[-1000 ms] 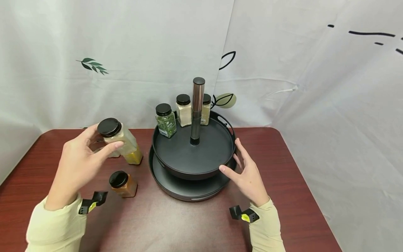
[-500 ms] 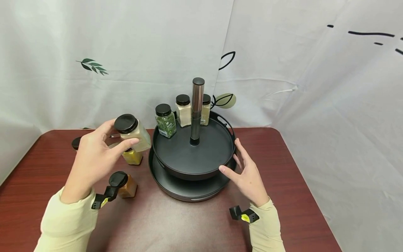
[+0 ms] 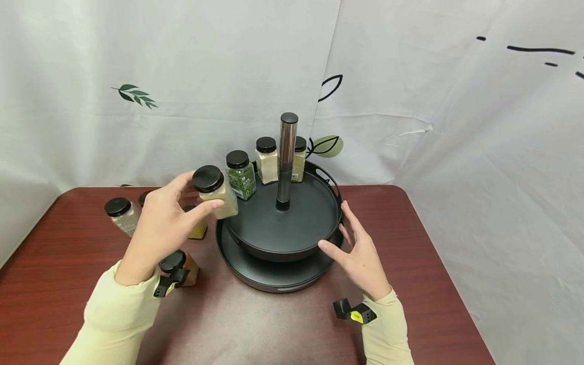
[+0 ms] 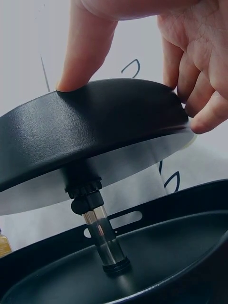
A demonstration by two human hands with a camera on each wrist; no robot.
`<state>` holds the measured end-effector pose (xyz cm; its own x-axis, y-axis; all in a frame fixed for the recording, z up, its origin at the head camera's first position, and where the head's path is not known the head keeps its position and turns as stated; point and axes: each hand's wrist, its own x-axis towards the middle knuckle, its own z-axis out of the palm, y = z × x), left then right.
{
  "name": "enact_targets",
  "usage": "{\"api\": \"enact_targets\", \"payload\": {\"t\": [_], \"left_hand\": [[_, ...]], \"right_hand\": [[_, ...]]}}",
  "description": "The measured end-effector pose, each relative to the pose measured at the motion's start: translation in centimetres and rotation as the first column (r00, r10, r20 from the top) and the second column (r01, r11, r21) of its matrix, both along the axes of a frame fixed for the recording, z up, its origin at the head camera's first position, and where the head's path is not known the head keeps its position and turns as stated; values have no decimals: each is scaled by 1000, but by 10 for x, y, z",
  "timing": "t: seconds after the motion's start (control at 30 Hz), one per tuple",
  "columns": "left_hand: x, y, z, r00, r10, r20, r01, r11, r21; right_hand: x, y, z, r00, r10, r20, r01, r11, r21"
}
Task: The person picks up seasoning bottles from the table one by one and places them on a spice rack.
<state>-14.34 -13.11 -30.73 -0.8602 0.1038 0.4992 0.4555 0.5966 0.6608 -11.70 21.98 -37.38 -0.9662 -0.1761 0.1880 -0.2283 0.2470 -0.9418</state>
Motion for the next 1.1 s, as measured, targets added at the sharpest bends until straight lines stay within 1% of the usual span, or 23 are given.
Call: {"api": "enact_targets", "payload": {"t": [0.2, 0.33, 0.47, 0.67, 1.1], "left_hand": [[-3, 6, -2, 1000, -6, -13, 6, 1000, -1], [-4, 10, -2, 999, -32, 16, 31, 999, 26], [-6, 13, -3, 998, -44, 39, 43, 999, 28], [-7, 17, -6, 998, -56, 36, 55, 998, 26], [-11, 22, -18, 999, 8, 45, -7, 1000, -28]], "right_hand": [[-1, 0, 0, 1000, 4, -3, -4, 1000, -4], [-1, 0, -1, 1000, 5, -9, -5, 1000, -4], [-1, 1, -1, 1000, 5, -10, -5, 1000, -3], [-1, 0, -1, 1000, 4, -14, -4, 1000, 0], [0, 0, 0, 1000, 6, -7, -6, 1000, -1]]}}
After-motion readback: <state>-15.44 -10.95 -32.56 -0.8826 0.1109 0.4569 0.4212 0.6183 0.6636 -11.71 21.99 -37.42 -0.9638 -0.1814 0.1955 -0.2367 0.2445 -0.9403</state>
